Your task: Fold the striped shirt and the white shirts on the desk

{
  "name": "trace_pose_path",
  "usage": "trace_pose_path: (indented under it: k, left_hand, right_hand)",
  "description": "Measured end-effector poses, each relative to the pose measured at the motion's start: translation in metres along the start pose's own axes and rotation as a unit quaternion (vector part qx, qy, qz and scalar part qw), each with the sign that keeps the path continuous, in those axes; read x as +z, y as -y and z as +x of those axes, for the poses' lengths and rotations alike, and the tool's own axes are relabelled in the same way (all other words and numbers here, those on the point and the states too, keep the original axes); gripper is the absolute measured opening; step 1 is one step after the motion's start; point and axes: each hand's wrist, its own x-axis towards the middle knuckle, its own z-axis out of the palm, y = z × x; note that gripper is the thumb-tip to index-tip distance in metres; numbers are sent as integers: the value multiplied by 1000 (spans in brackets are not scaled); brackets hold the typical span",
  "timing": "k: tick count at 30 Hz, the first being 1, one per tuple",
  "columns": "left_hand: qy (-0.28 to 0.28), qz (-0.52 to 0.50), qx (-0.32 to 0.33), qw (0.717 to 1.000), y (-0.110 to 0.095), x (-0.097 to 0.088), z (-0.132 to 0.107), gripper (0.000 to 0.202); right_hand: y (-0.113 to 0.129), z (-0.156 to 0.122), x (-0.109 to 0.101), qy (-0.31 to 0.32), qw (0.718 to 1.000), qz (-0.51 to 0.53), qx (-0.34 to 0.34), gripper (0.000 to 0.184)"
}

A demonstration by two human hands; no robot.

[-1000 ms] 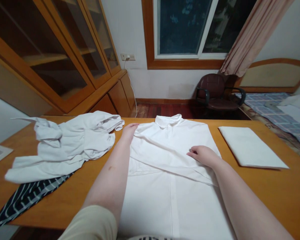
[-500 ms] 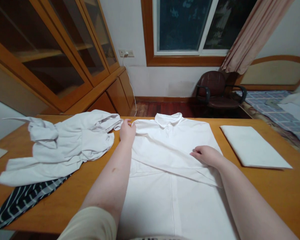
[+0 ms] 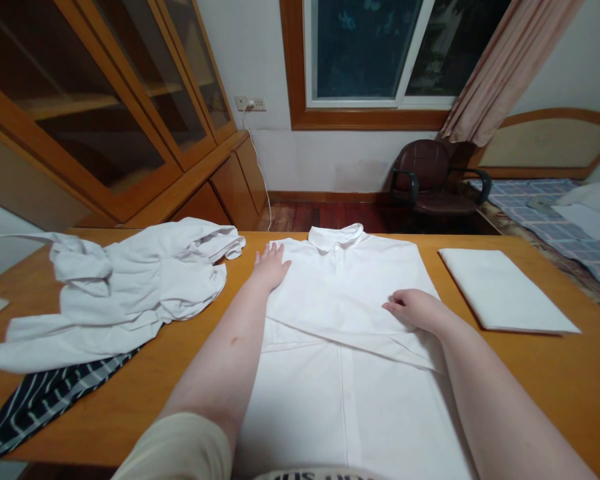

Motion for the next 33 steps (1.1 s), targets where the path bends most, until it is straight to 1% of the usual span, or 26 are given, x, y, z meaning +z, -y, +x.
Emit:
trace_pose_path:
  k: [3, 7, 12, 16, 18, 21, 23, 25, 28, 30, 32, 33]
  left_hand:
    - [10, 54, -13, 998, -12, 0, -4, 69]
    - [43, 37, -3, 998, -16, 2, -5, 73]
    - [35, 29, -19, 999, -12, 6, -2, 73]
    - [27, 27, -39, 999, -8, 5, 3, 75]
    - [24, 22, -45, 998, -2, 4, 5, 73]
    - [13, 12, -59, 998, 13, 3, 9, 66]
    - [-1, 13, -76, 997, 24, 3, 12, 62]
    - [-25, 20, -106, 994, 31, 3, 15, 59]
    - [-77, 31, -148, 986, 31, 0, 17, 54]
    - [-122, 50, -130, 983, 22, -5, 15, 50]
    - [-154, 73, -72, 983, 8, -8, 8, 48]
    - [-156, 80, -39, 984, -1, -8, 2, 48]
  right_hand:
    - [0, -2, -2, 15, 1000, -2, -3, 44]
    - [-2, -1, -1, 19, 1000, 2, -4, 41]
    - [-3, 4, 3, -12, 1000, 15, 21, 39]
    - [-3, 7, 4, -9, 1000, -1, 30, 39]
    - [-4, 8, 4, 0, 999, -5, 36, 40]
    - [-6, 9, 3, 6, 999, -5, 39, 42]
    - [-5, 9, 3, 5, 999, -4, 38, 42]
    - [-4, 9, 3, 3, 999, -4, 39, 42]
    - [-3, 9, 2, 3, 999, -3, 45, 43]
    - [-2, 9, 2, 2, 999, -3, 48, 42]
    - [-2, 9, 3, 0, 999, -4, 46, 42]
    - [-3, 10, 3, 1, 999, -5, 44, 42]
